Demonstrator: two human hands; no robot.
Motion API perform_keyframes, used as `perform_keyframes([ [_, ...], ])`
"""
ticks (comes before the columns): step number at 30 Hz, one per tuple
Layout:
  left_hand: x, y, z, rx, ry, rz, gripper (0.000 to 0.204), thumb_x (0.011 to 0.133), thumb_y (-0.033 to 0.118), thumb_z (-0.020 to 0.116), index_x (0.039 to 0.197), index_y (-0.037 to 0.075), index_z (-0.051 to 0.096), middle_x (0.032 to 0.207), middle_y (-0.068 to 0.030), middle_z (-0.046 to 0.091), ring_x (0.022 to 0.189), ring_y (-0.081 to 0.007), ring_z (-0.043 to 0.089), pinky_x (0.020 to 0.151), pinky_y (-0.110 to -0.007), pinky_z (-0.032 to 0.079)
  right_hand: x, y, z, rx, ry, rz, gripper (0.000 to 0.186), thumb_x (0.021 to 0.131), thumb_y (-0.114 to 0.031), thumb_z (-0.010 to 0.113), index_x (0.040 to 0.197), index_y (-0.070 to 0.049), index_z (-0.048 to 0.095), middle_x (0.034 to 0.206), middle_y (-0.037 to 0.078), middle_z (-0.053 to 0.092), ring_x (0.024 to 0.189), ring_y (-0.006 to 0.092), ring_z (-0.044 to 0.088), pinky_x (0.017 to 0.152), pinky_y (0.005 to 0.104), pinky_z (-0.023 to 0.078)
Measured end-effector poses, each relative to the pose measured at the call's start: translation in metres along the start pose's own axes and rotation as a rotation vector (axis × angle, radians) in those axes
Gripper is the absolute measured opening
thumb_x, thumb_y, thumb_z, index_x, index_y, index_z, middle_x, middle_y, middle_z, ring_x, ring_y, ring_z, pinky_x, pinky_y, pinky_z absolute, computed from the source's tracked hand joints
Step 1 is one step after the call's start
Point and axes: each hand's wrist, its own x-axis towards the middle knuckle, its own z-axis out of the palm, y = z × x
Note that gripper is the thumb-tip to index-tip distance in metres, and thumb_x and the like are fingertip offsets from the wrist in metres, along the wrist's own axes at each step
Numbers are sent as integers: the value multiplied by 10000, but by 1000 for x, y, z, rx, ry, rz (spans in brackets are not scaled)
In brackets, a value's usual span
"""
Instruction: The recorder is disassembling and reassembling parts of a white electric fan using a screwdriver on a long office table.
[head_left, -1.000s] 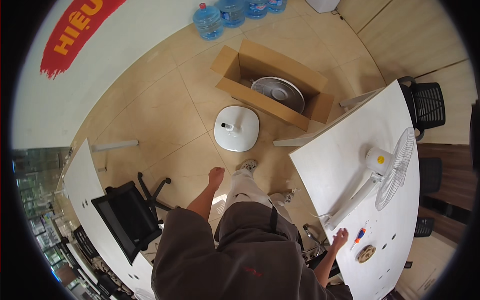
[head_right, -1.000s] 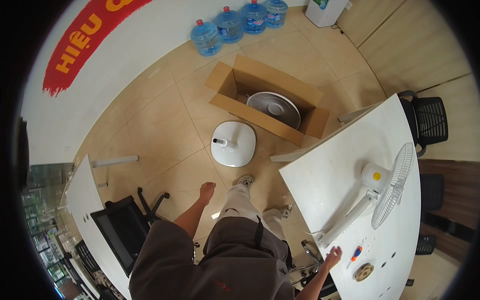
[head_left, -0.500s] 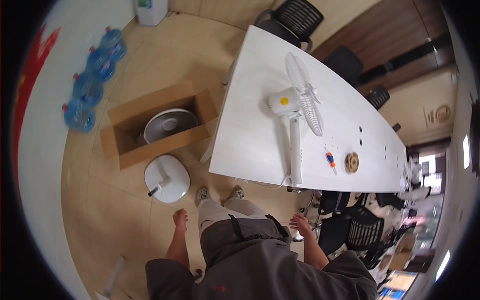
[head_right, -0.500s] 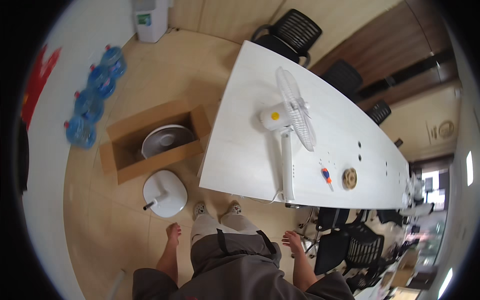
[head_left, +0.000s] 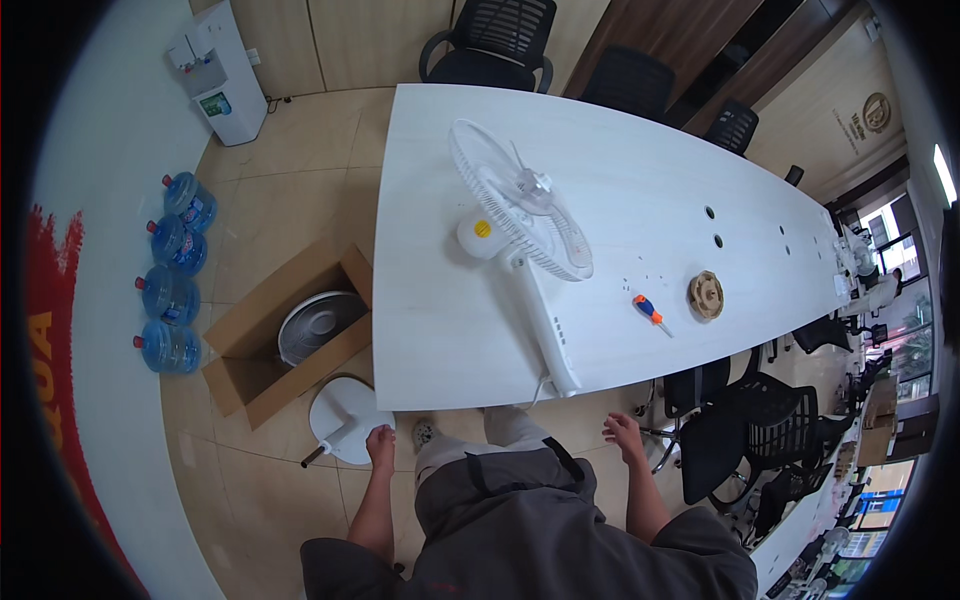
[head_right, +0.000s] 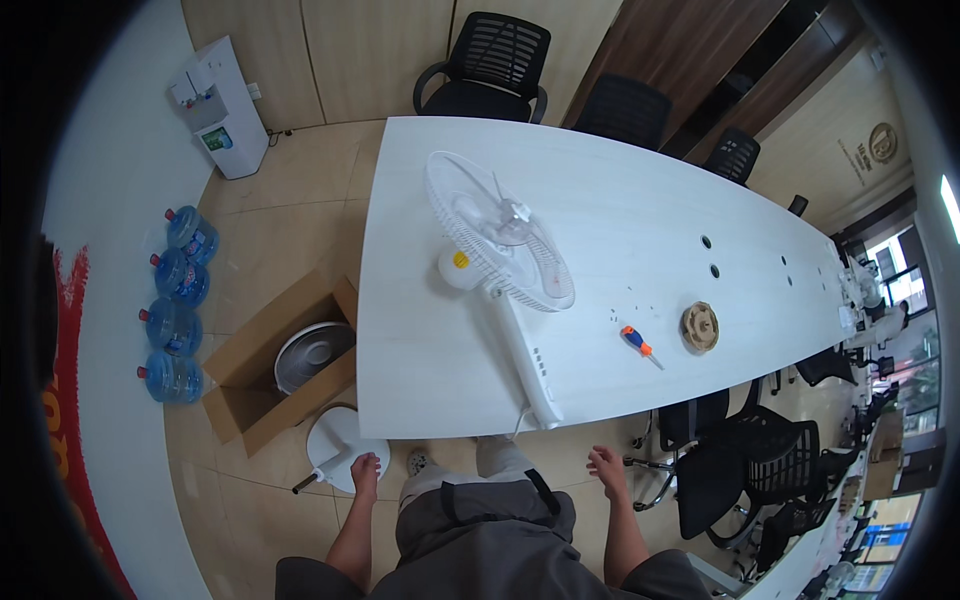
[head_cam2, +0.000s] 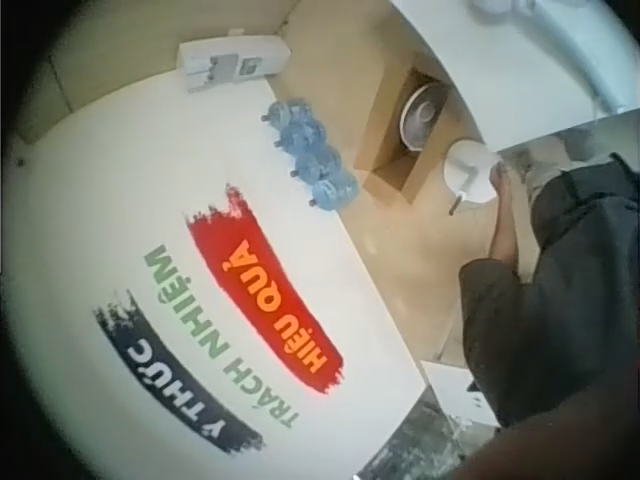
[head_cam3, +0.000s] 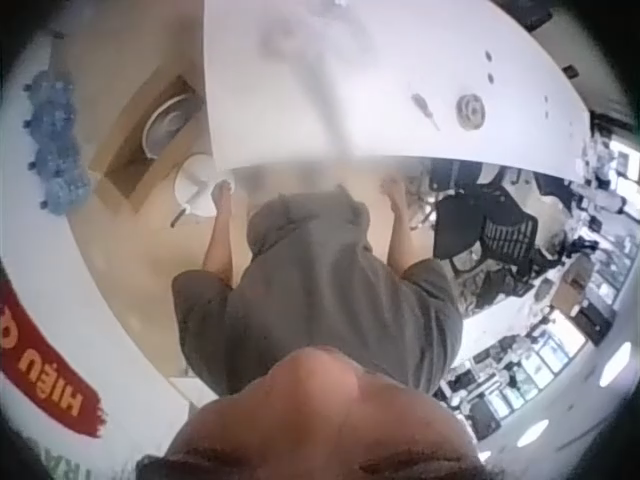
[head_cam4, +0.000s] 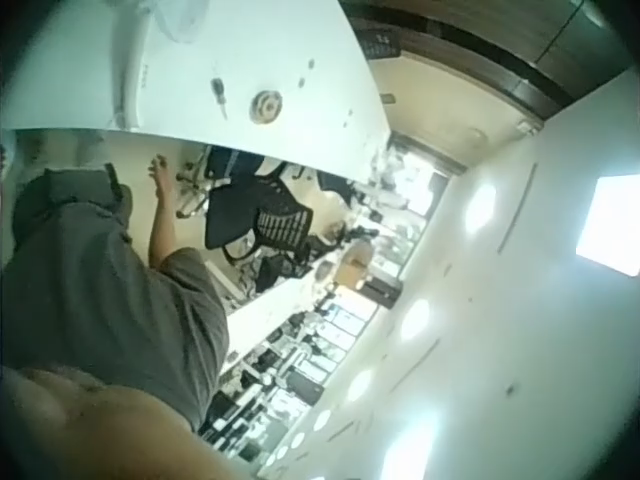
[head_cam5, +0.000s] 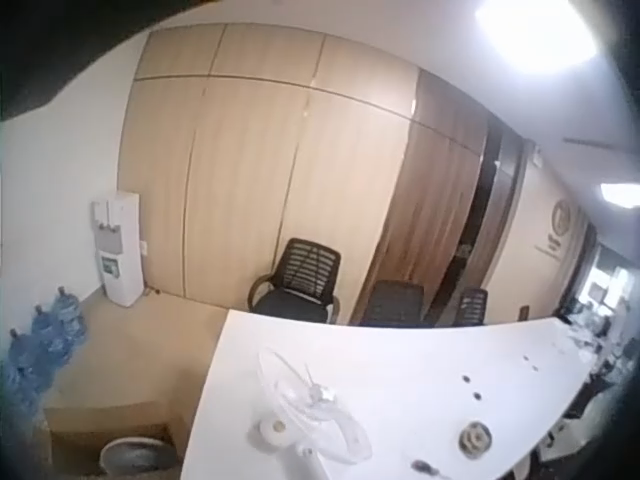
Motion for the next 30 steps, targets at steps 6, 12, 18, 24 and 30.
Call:
perform_keyframes([
  [6,-33,84,102,-126,222,-147,336,929,158,540,1209,-27,523,1035,-126,653,901,-215,640,768,-359,517,79,-110,-3,-29,7,-396,325,916,-179,635,1182,5,609,1016,93,674,805,152,664,680,275,528],
  [12,-52,87,147,674,703,370,595,888,65,562,1412,-73,318,1434,-253,382,1351,-379,357,1139,-459,256,127,-251,24,-68,-49,-691,285,927,-156,629,1149,23,627,927,95,680,796,139,653,701,270,530],
  [18,-74,207,272,410,65,582,745,866,264,709,1404,-81,327,1435,-264,367,1356,-391,341,1138,-448,257,143,-373,80,-104,-216,-959,341,923,-151,624,1242,-33,601,1134,124,657,860,189,659,692,295,541],
  [24,-61,259,381,166,-197,285,765,770,304,813,1350,-24,438,1298,-177,545,1178,-284,536,1001,-380,427,166,-430,161,-85,-305,-1068,412,937,-156,612,1335,-72,544,1214,119,611,899,172,616,785,293,522],
  [30,-36,242,381,8,-304,211,745,741,197,837,1353,20,450,1301,-111,543,1158,-239,533,990,-349,443,182,-440,191,-119,-187,-1126,376,873,-134,666,1232,-41,604,1056,133,625,749,207,609,638,299,489],
])
